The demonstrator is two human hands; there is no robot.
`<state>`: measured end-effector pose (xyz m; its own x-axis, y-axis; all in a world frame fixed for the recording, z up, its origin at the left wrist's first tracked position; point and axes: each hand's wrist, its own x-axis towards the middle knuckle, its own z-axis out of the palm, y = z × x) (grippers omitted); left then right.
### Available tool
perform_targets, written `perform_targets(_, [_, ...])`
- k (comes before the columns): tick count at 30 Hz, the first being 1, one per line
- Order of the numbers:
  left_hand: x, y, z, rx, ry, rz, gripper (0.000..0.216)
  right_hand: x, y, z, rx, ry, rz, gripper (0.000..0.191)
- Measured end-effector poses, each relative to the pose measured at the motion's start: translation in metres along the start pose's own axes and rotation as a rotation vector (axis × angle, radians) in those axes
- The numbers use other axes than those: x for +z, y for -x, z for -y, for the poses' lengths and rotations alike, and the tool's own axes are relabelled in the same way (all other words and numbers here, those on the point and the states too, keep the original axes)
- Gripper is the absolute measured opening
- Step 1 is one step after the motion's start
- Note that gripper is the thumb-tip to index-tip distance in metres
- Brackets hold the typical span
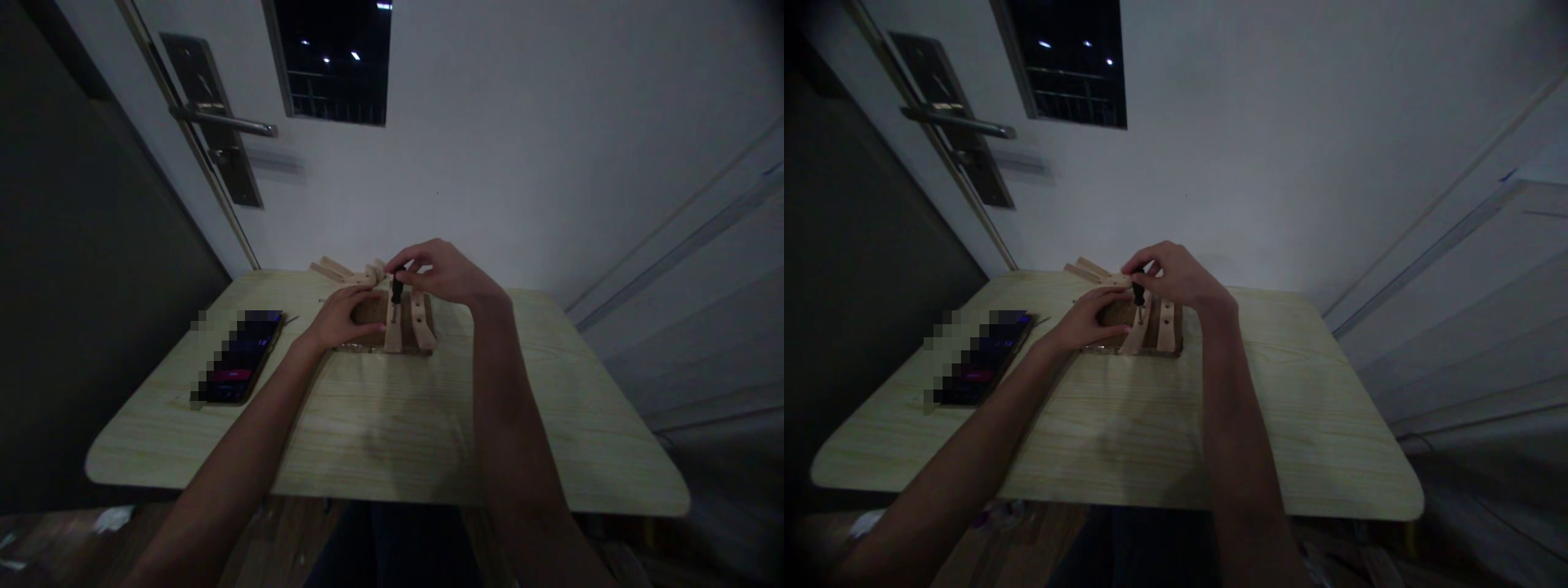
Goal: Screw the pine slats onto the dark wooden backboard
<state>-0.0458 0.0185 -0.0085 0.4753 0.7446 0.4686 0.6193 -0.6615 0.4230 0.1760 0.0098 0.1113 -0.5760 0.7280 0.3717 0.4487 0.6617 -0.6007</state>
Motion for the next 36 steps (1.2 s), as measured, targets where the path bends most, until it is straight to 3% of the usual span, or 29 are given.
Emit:
perform_targets(4, [-0.0008,0.0004,-0.0014,-0.015,0.008,-0.003,0.068,0.0001,0.0005,-0.0012,0.023,0.040,-0.001,0.033])
perform_targets(9, [0.0000,0.0004,-0.0014,-0.011,0.028,-0.005,0.068,-0.0001,-0.0008,0.0023,0.071,0.127,-0.087,0.015])
perform_targets(13, [-0.0009,0.0003,-0.0023,-0.021,0.048,0.002,0.066,-0.0001,0.0004,0.0038,0.098,0.141,-0.104,0.017])
perform_targets(18, [-0.0018,0.0000,-0.0028,-0.033,0.055,0.015,0.065,0.0012,0.0004,0.0045,0.024,0.059,-0.088,0.012])
perform_targets(22, [-0.0012,0.0000,-0.0024,-0.026,0.058,0.014,0.065,-0.0002,-0.0001,0.0031,-0.009,0.000,0.039,0.022])
perform_targets(26, [-0.0009,0.0004,-0.0022,-0.023,0.058,0.008,0.066,0.0001,0.0004,-0.0022,0.029,0.021,0.013,0.035])
perform_targets(32, [-0.0014,0.0008,-0.0025,-0.016,0.052,0.009,0.067,0.0010,-0.0010,0.0012,0.073,0.138,-0.086,0.011])
perform_targets(36, [-0.0012,0.0006,-0.0024,-0.016,0.053,0.014,0.066,0.0004,-0.0001,0.0047,0.053,0.124,-0.102,0.012])
